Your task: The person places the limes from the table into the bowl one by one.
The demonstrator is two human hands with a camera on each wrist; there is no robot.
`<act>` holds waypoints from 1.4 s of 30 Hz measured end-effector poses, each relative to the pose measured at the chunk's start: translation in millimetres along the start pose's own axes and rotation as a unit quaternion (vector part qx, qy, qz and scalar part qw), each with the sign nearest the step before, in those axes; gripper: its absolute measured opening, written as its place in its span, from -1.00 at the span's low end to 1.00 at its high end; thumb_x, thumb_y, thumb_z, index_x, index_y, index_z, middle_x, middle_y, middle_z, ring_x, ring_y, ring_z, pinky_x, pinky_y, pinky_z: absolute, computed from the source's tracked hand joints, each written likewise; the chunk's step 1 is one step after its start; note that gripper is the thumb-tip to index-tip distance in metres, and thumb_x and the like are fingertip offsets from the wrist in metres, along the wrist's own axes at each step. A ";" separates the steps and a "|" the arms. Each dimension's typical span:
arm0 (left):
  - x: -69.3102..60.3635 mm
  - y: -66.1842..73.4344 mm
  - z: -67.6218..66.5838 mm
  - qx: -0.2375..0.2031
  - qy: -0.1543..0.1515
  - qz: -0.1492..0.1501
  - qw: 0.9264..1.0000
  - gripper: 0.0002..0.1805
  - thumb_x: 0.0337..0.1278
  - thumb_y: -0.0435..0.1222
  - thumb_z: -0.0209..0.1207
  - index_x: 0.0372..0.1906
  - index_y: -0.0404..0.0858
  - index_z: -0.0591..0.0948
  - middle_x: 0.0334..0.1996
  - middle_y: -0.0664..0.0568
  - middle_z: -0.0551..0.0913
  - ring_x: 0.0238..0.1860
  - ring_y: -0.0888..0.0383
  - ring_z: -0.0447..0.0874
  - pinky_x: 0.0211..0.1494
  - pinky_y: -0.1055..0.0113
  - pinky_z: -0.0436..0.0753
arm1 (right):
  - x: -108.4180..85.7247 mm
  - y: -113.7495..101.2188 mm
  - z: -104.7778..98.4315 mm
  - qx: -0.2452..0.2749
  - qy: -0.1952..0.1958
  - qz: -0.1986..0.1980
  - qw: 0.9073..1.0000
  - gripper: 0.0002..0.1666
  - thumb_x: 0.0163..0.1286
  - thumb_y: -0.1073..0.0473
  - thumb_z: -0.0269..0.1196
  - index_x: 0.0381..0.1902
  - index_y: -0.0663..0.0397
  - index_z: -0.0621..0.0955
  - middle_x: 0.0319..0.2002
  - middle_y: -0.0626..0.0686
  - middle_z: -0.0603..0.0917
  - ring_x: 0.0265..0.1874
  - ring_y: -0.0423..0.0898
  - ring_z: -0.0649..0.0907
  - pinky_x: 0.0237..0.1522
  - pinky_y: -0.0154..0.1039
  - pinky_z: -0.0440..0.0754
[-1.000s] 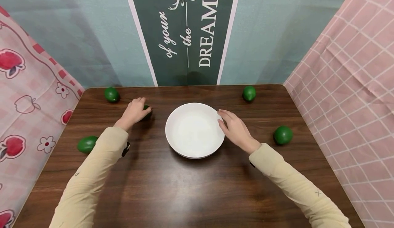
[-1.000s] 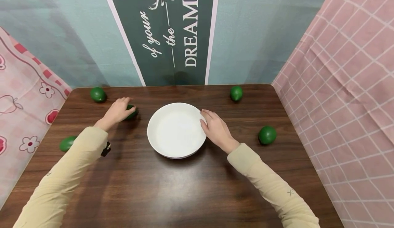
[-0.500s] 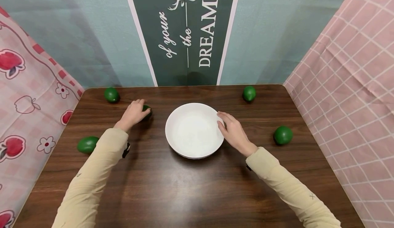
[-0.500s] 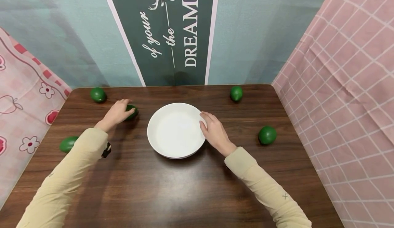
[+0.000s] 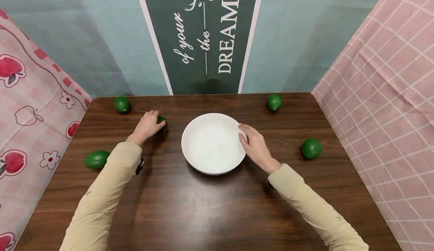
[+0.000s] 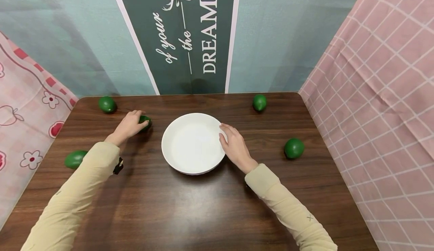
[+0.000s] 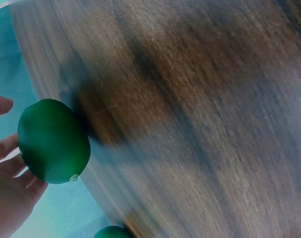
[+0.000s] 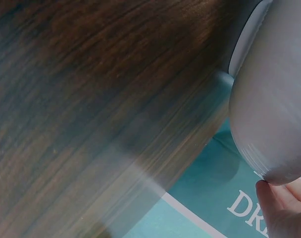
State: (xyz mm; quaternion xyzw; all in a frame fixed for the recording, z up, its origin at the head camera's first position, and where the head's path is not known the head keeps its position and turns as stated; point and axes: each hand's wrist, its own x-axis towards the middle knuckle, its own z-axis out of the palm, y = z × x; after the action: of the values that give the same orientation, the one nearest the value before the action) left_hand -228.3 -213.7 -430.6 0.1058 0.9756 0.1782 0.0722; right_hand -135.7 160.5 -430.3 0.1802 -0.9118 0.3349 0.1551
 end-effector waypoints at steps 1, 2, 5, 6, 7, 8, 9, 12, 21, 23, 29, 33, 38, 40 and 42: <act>0.1 -0.3 0.6 0.002 0.001 0.000 1.000 -0.42 0.25 -0.18 -0.02 0.21 -0.52 0.27 0.15 -0.45 0.27 0.18 -0.33 0.18 0.19 -0.14 0.23 | -0.5 -0.1 0.3 0.001 0.000 0.001 1.000 -0.64 0.32 0.25 0.09 0.04 0.31 0.53 0.08 0.17 0.53 0.10 0.06 0.48 0.10 -0.08 0.43; 0.2 -0.6 1.1 0.003 0.001 0.000 1.000 -0.43 0.25 -0.18 -0.02 0.21 -0.52 0.27 0.15 -0.45 0.27 0.18 -0.33 0.18 0.19 -0.13 0.23 | -0.9 0.0 0.5 0.002 0.001 0.001 1.000 -0.64 0.32 0.26 0.09 0.03 0.31 0.53 0.09 0.17 0.52 0.10 0.07 0.48 0.10 -0.08 0.43; 0.0 -1.4 2.4 0.004 0.001 -0.003 1.000 -0.43 0.25 -0.18 -0.02 0.22 -0.52 0.26 0.15 -0.45 0.26 0.18 -0.32 0.18 0.20 -0.13 0.21 | -2.0 0.4 1.4 0.005 0.002 0.001 1.000 -0.64 0.31 0.27 0.10 0.03 0.32 0.53 0.09 0.17 0.52 0.11 0.07 0.48 0.10 -0.07 0.43; 0.2 -1.7 2.8 0.004 0.001 -0.003 1.000 -0.42 0.25 -0.18 -0.02 0.22 -0.52 0.26 0.16 -0.45 0.26 0.18 -0.33 0.17 0.20 -0.14 0.21 | -2.0 0.7 1.8 0.005 0.003 0.001 1.000 -0.64 0.31 0.27 0.10 0.03 0.32 0.53 0.10 0.18 0.52 0.11 0.07 0.48 0.10 -0.07 0.44; 0.2 -2.0 3.2 0.003 0.001 -0.004 1.000 -0.42 0.26 -0.18 -0.02 0.22 -0.52 0.25 0.16 -0.45 0.26 0.18 -0.32 0.17 0.20 -0.14 0.21 | -2.2 0.9 1.9 0.006 0.004 0.001 1.000 -0.64 0.31 0.27 0.10 0.03 0.32 0.53 0.10 0.18 0.51 0.11 0.07 0.48 0.09 -0.07 0.44; 0.1 -2.3 3.6 0.002 0.001 -0.006 1.000 -0.42 0.26 -0.18 -0.02 0.22 -0.51 0.25 0.16 -0.45 0.26 0.18 -0.32 0.17 0.20 -0.15 0.20 | -2.3 1.0 2.1 0.007 0.005 0.001 1.000 -0.64 0.31 0.27 0.10 0.03 0.32 0.53 0.10 0.18 0.51 0.11 0.07 0.48 0.09 -0.07 0.44; 0.1 -2.5 4.0 0.001 0.000 -0.007 1.000 -0.42 0.26 -0.18 -0.02 0.22 -0.51 0.25 0.16 -0.45 0.25 0.18 -0.32 0.17 0.20 -0.15 0.20 | -2.4 0.8 2.3 0.008 0.007 0.001 1.000 -0.64 0.31 0.28 0.10 0.03 0.33 0.53 0.10 0.18 0.51 0.11 0.07 0.48 0.09 -0.07 0.44; 0.3 -3.7 5.3 -0.002 0.000 -0.009 1.000 -0.42 0.25 -0.18 -0.02 0.23 -0.51 0.24 0.15 -0.45 0.26 0.16 -0.33 0.19 0.18 -0.15 0.22 | -2.4 0.8 3.5 0.013 0.013 0.000 1.000 -0.64 0.30 0.29 0.10 0.03 0.34 0.53 0.10 0.19 0.51 0.11 0.08 0.47 0.08 -0.06 0.45; -1.7 -5.7 9.3 -0.007 -0.024 -0.016 1.000 -0.38 0.24 -0.18 -0.03 0.26 -0.51 0.18 0.16 -0.45 0.22 0.13 -0.33 0.19 0.11 -0.17 0.28 | -3.8 1.5 10.2 0.015 0.031 0.003 0.999 -0.64 0.29 0.31 0.10 0.03 0.33 0.53 0.09 0.17 0.52 0.11 0.06 0.48 0.09 -0.08 0.44; -1.9 -6.7 10.7 -0.012 -0.020 -0.015 1.000 -0.38 0.23 -0.19 -0.02 0.26 -0.50 0.18 0.14 -0.44 0.23 0.11 -0.33 0.20 0.08 -0.15 0.31 | -4.1 1.7 10.9 0.015 0.035 0.002 0.999 -0.64 0.29 0.31 0.10 0.04 0.33 0.53 0.09 0.17 0.52 0.11 0.06 0.48 0.09 -0.08 0.44; -2.6 -9.1 13.4 -0.022 -0.016 -0.014 1.000 -0.40 0.22 -0.21 -0.01 0.25 -0.49 0.18 0.11 -0.44 0.23 0.06 -0.32 0.21 0.03 -0.13 0.35 | -5.6 1.5 11.6 0.016 0.039 0.006 0.999 -0.63 0.30 0.30 0.08 0.05 0.33 0.53 0.10 0.16 0.52 0.12 0.05 0.48 0.10 -0.09 0.44; -2.6 -8.7 13.8 -0.019 -0.019 -0.015 1.000 -0.40 0.22 -0.21 0.00 0.26 -0.48 0.18 0.11 -0.44 0.22 0.08 -0.33 0.19 0.04 -0.13 0.34 | -6.4 1.3 11.8 0.017 0.038 0.011 0.999 -0.63 0.31 0.30 0.07 0.06 0.32 0.52 0.11 0.16 0.51 0.12 0.05 0.48 0.09 -0.09 0.44; -2.1 -7.3 14.1 -0.016 -0.016 -0.019 1.000 -0.40 0.22 -0.22 0.01 0.25 -0.47 0.18 0.12 -0.43 0.22 0.08 -0.33 0.19 0.06 -0.13 0.33 | -6.4 1.7 11.6 0.020 0.036 0.016 0.999 -0.62 0.32 0.29 0.07 0.08 0.32 0.51 0.12 0.15 0.50 0.13 0.04 0.47 0.09 -0.10 0.45; -2.1 -6.7 14.2 -0.015 -0.014 -0.019 1.000 -0.40 0.22 -0.22 0.01 0.25 -0.47 0.18 0.12 -0.43 0.22 0.08 -0.33 0.19 0.06 -0.13 0.33 | -6.3 1.7 11.4 0.022 0.036 0.017 0.999 -0.61 0.32 0.29 0.07 0.09 0.31 0.50 0.13 0.15 0.50 0.13 0.04 0.47 0.09 -0.10 0.45; -2.1 -6.5 14.3 -0.013 -0.013 -0.019 1.000 -0.40 0.22 -0.22 0.01 0.25 -0.47 0.18 0.12 -0.43 0.22 0.09 -0.33 0.18 0.06 -0.14 0.33 | -6.2 1.6 11.3 0.023 0.037 0.018 0.999 -0.61 0.32 0.29 0.07 0.09 0.32 0.50 0.13 0.15 0.50 0.13 0.04 0.47 0.09 -0.10 0.45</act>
State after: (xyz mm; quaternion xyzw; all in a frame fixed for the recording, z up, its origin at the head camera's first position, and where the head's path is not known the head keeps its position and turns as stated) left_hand -224.9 -215.3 -446.0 0.0890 0.9741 0.1878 0.0895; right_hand -132.7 155.5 -441.9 0.1546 -0.9007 0.3648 0.1781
